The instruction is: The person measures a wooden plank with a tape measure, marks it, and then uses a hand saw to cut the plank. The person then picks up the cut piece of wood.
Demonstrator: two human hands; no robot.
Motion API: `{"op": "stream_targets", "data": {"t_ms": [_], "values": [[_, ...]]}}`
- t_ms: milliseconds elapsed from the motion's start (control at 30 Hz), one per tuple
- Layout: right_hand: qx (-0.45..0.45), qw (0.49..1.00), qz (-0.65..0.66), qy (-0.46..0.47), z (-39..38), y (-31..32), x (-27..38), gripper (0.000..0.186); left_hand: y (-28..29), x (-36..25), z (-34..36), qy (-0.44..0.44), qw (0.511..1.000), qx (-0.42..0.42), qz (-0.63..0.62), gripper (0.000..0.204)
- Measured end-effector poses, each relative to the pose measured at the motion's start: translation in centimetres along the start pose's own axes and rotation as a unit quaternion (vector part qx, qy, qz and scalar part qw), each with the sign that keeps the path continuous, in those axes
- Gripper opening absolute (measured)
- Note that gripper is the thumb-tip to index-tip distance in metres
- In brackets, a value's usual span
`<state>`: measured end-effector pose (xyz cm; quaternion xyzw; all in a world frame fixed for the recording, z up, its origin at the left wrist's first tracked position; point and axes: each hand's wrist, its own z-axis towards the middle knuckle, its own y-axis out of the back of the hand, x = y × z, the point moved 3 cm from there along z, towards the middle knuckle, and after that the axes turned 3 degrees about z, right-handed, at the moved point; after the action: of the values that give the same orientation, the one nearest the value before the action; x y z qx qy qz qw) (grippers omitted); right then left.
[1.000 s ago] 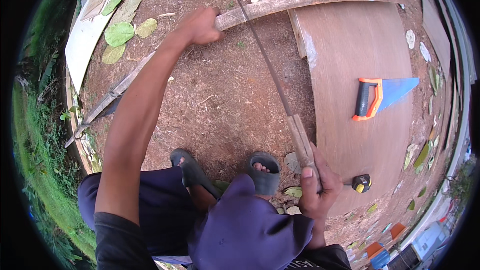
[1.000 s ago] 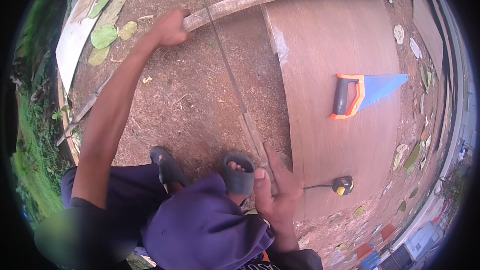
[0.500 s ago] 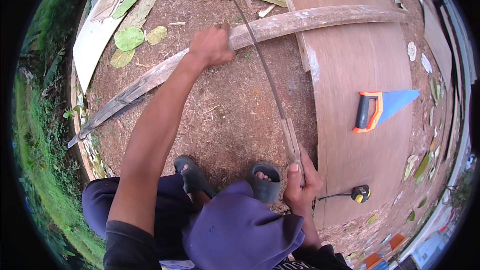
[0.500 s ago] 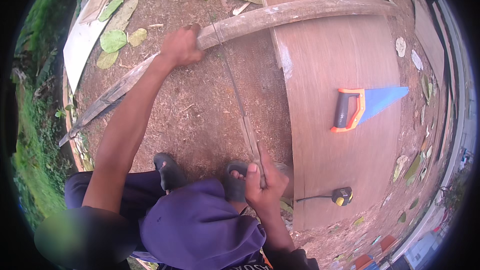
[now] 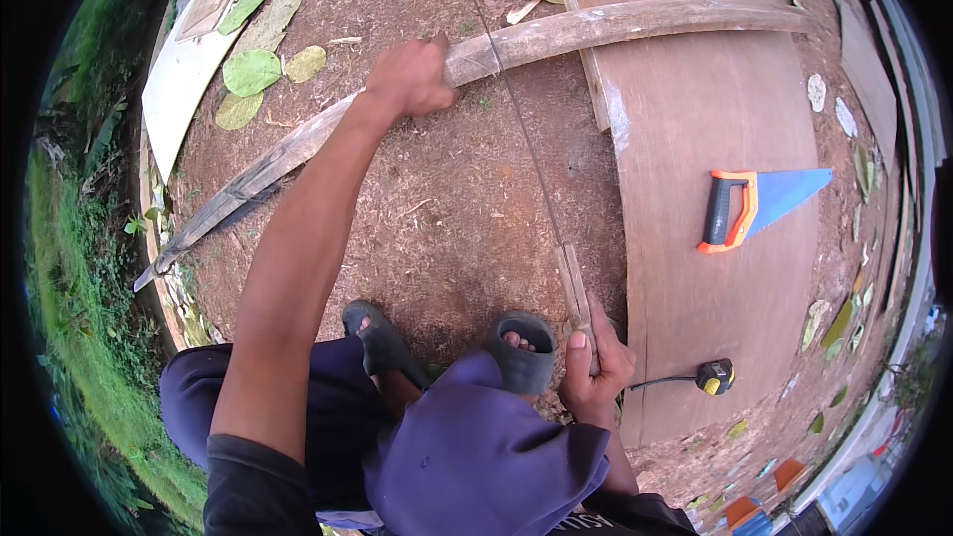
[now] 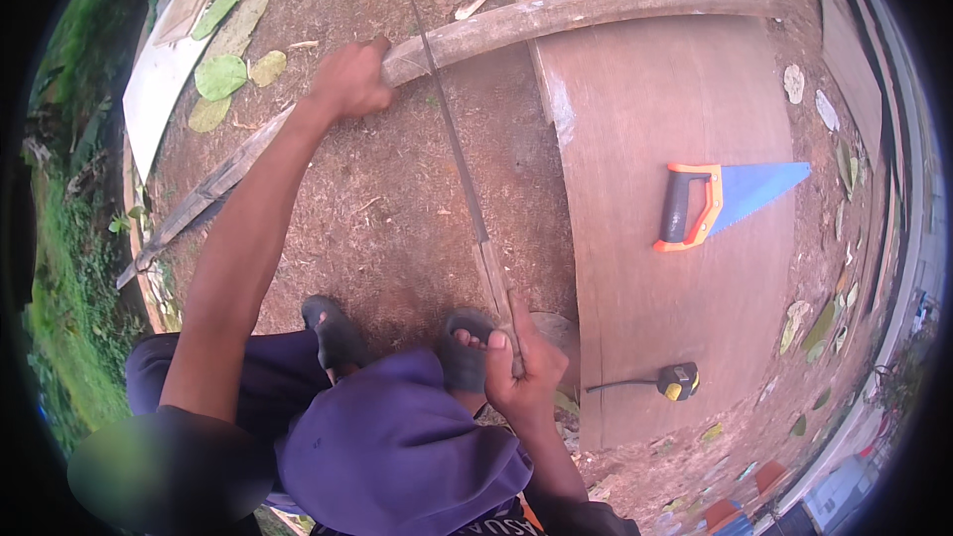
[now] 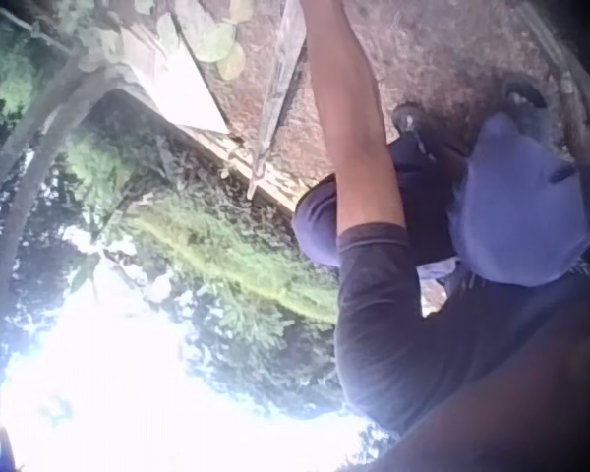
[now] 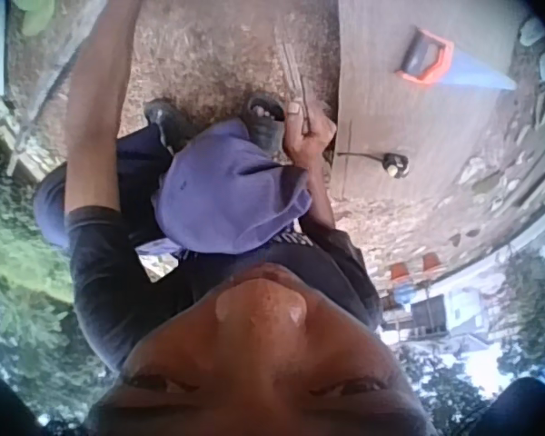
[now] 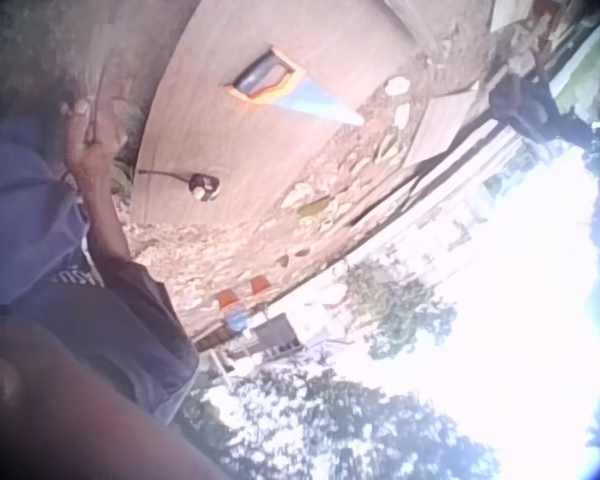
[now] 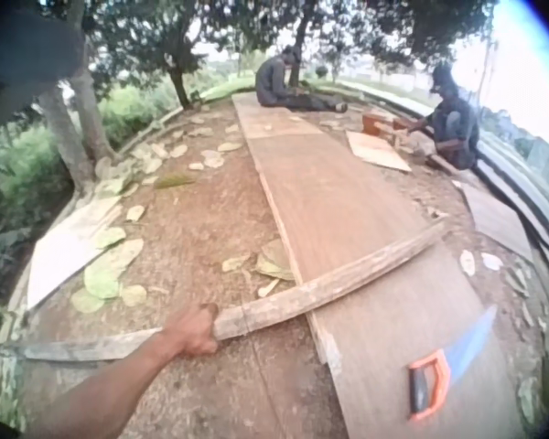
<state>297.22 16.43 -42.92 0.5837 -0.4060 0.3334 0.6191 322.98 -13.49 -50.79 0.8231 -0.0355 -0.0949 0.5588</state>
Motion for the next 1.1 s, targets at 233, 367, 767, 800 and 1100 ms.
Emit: {"op": "stream_targets", "data": {"t_ms": [233, 367, 767, 800, 1100], "values": [[-0.005, 0.999, 0.043, -0.033, 5.8, -3.3, 2.5, 0.041, -0.1, -0.9, -1.0, 0.005, 0.999, -0.042, 0.033, 0.050], [-0.024, 0.997, 0.068, -0.009, 10.4, -6.7, 1.9, 0.038, -0.2, -0.9, -1.0, 0.017, 1.000, -0.016, 0.005, 0.047], [-0.017, 0.999, 0.040, -0.030, 11.4, -7.4, 1.2, 0.039, -0.1, -0.8, -0.9, 0.019, 1.000, -0.003, 0.008, 0.047], [-0.018, 0.999, 0.033, -0.030, 9.5, -6.2, 0.8, 0.039, -0.1, -0.8, -0.7, 0.015, 1.000, -0.004, 0.013, 0.047], [-0.016, 0.998, 0.046, -0.033, 10.2, -6.5, 2.0, 0.037, -0.2, -0.6, -0.9, 0.010, 0.999, -0.037, 0.019, 0.047]]}}
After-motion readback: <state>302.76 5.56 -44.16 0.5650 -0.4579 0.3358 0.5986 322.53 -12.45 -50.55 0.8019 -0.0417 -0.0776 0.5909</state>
